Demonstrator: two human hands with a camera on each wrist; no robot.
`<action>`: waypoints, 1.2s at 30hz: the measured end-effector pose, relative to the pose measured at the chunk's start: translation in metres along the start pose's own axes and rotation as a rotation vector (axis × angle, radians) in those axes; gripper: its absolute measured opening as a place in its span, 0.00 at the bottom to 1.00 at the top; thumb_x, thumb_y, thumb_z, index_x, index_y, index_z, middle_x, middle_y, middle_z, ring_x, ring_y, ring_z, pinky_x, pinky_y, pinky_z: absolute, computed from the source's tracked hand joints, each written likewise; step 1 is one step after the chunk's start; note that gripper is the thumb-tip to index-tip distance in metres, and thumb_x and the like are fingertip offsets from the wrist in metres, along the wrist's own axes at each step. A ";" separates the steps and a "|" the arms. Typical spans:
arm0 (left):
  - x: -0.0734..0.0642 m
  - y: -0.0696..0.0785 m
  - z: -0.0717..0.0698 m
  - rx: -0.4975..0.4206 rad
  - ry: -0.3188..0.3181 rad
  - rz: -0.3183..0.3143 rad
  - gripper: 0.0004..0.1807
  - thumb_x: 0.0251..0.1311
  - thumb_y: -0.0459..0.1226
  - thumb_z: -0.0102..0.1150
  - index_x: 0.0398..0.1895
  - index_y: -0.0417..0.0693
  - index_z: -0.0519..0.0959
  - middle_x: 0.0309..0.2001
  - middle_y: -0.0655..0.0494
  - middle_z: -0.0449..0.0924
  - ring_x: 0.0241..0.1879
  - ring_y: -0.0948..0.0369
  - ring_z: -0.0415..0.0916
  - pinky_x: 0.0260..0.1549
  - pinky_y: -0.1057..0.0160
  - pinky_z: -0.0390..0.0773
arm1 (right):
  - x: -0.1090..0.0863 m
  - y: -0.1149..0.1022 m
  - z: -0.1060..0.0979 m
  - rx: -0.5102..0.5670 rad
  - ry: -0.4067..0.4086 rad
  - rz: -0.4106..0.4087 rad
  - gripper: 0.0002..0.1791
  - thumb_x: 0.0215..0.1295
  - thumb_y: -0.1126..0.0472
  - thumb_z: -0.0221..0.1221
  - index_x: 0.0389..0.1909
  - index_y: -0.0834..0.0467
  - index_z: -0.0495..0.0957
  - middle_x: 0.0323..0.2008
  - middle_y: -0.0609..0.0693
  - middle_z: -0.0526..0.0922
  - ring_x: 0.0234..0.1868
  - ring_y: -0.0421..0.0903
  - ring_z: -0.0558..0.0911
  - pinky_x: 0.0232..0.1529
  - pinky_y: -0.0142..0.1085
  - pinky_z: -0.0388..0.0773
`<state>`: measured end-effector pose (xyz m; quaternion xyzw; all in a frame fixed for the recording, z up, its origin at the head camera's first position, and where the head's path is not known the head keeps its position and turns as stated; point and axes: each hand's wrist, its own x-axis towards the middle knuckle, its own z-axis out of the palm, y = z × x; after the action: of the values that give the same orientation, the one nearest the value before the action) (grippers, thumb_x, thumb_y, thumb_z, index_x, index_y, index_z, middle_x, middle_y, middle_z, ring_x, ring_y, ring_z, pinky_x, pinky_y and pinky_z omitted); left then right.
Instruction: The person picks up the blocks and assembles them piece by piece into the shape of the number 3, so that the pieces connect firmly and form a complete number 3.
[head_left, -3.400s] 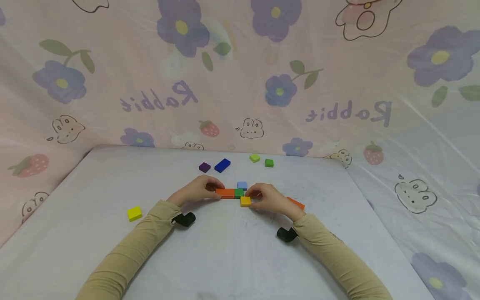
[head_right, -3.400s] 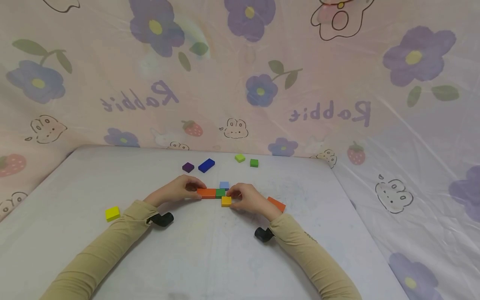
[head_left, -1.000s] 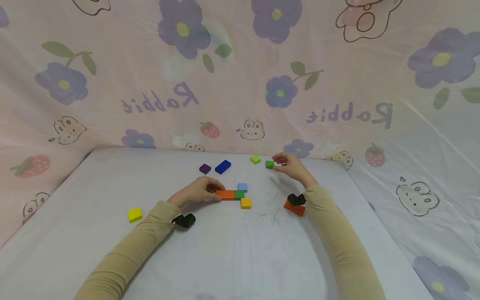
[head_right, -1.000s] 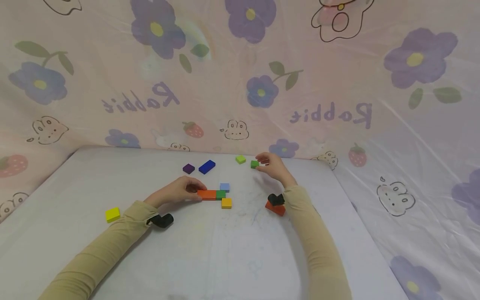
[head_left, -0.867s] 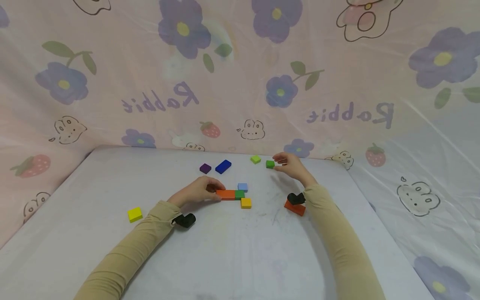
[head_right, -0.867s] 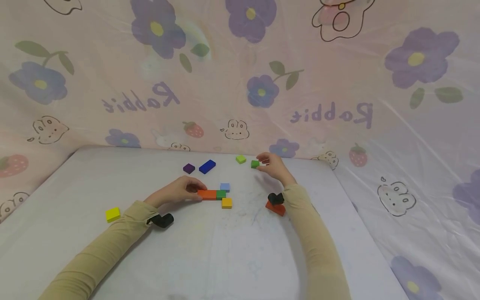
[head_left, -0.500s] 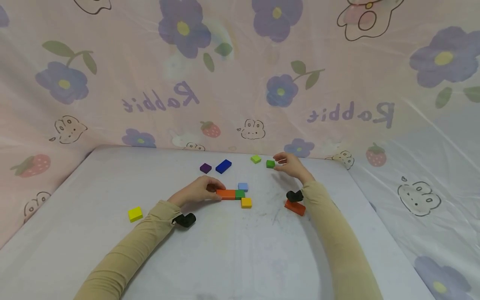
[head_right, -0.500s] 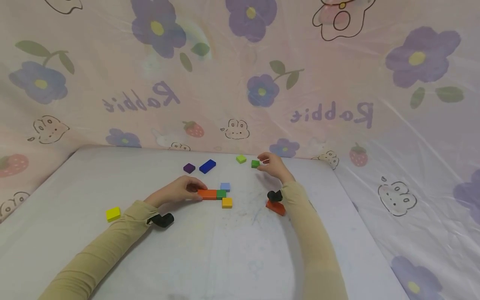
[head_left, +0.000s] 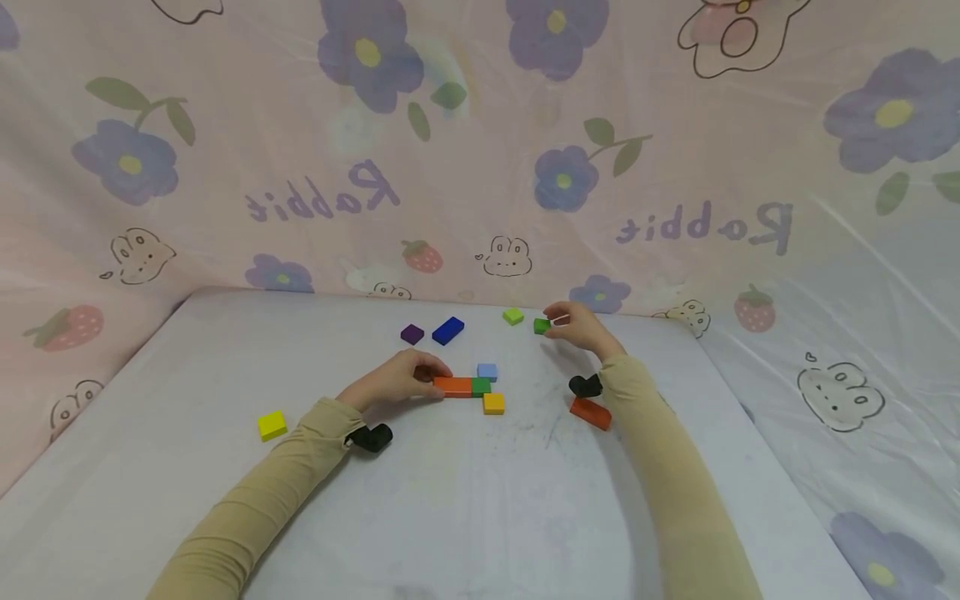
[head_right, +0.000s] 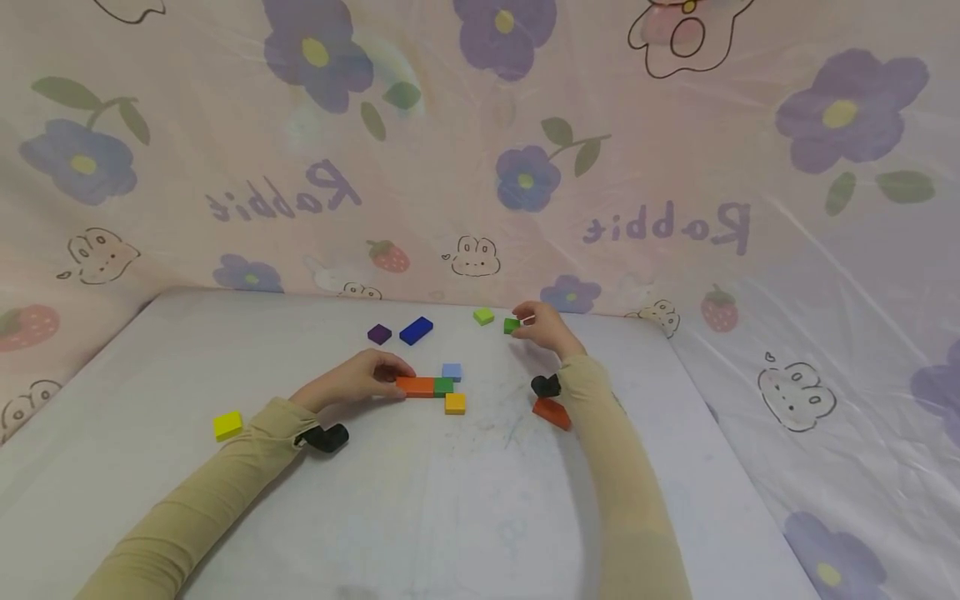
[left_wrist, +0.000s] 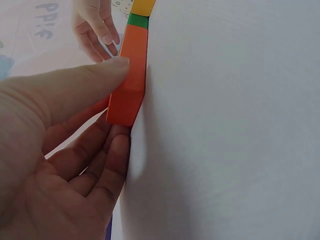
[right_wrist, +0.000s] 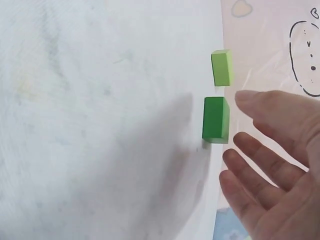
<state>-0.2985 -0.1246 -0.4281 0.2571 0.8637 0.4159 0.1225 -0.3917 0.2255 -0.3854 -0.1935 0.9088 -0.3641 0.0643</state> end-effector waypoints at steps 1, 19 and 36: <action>0.000 0.000 0.000 0.001 0.000 0.001 0.17 0.55 0.37 0.69 0.49 0.49 0.81 0.47 0.59 0.80 0.44 0.60 0.74 0.50 0.60 0.74 | 0.001 0.001 0.001 0.009 -0.006 -0.001 0.27 0.60 0.70 0.62 0.59 0.73 0.68 0.57 0.69 0.71 0.58 0.65 0.71 0.56 0.52 0.70; 0.000 0.001 -0.001 -0.025 -0.007 0.012 0.18 0.54 0.36 0.69 0.49 0.47 0.81 0.47 0.57 0.80 0.44 0.60 0.75 0.49 0.60 0.75 | 0.010 0.006 0.008 0.050 -0.003 0.039 0.27 0.58 0.73 0.62 0.59 0.73 0.68 0.59 0.68 0.70 0.59 0.64 0.71 0.56 0.50 0.71; 0.000 0.002 -0.001 -0.028 -0.007 -0.001 0.17 0.54 0.37 0.70 0.48 0.48 0.81 0.47 0.57 0.80 0.45 0.60 0.74 0.49 0.59 0.74 | 0.013 0.004 0.017 -0.008 -0.002 0.079 0.25 0.58 0.78 0.55 0.59 0.71 0.70 0.58 0.66 0.72 0.59 0.62 0.71 0.58 0.48 0.69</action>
<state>-0.2977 -0.1241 -0.4261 0.2564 0.8575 0.4269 0.1292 -0.4001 0.2125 -0.4006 -0.1579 0.9171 -0.3576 0.0786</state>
